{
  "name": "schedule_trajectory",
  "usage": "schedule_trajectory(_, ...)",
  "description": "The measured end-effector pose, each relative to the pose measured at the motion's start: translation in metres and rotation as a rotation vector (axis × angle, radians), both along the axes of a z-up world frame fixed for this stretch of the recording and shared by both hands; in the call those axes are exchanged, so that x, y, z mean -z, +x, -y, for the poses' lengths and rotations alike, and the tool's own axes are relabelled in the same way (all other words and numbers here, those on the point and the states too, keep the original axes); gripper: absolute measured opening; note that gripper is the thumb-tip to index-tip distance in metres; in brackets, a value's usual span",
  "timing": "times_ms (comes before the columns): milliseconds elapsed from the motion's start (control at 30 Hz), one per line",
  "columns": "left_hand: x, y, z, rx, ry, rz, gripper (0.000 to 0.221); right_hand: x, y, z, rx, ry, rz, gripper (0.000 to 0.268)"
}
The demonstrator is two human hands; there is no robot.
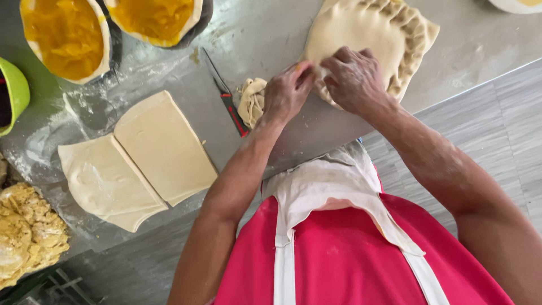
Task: The person seals meat pies by crimping the dough edges by hand, then uses a knife to trim the excess pastry around the rim. They then gather the dough scraps and repeat the process on additional pies.
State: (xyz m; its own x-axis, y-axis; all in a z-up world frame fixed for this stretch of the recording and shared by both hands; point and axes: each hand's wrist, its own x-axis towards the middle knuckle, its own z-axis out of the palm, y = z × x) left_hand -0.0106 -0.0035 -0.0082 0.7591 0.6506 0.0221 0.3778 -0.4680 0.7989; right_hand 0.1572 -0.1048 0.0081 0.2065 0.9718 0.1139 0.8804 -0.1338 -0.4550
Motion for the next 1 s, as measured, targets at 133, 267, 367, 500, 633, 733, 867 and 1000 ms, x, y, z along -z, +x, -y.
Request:
schedule_trajectory(133, 0.005, 0.011, -0.023, 0.062, 0.084, -0.024, 0.024, -0.004, 0.009, -0.013, 0.019, -0.232, 0.013, 0.015)
schedule_trajectory(267, 0.007, 0.003, -0.014, 0.056, -0.08, -0.056, 0.028, -0.007, -0.004, -0.004, 0.026, -0.152, -0.06, 0.022)
schedule_trajectory(367, 0.006, -0.004, -0.005, 0.055, -0.123, -0.045, 0.027, -0.011, -0.011, 0.0, 0.062, -0.146, 0.006, 0.02)
schedule_trajectory(500, 0.0, -0.004, -0.005, 0.089, -0.066, 0.006, 0.023, -0.02, -0.009, 0.003, 0.024, -0.182, -0.035, 0.015)
schedule_trajectory(633, 0.007, -0.011, 0.003, 0.106, -0.186, -0.036, 0.027, -0.011, -0.015, 0.017, 0.081, -0.166, -0.074, 0.014)
schedule_trajectory(733, 0.003, -0.021, 0.012, 0.118, -0.07, -0.041, 0.026, -0.01, -0.028, 0.025, 0.089, -0.194, 0.007, 0.018)
schedule_trajectory(867, -0.006, -0.004, -0.005, 0.162, -0.093, 0.022, 0.025, -0.02, -0.017, 0.016, 0.102, -0.285, -0.047, 0.015)
schedule_trajectory(1000, -0.001, -0.006, -0.004, 0.087, -0.086, -0.038, 0.024, -0.019, -0.017, 0.018, 0.135, -0.045, -0.098, 0.035)
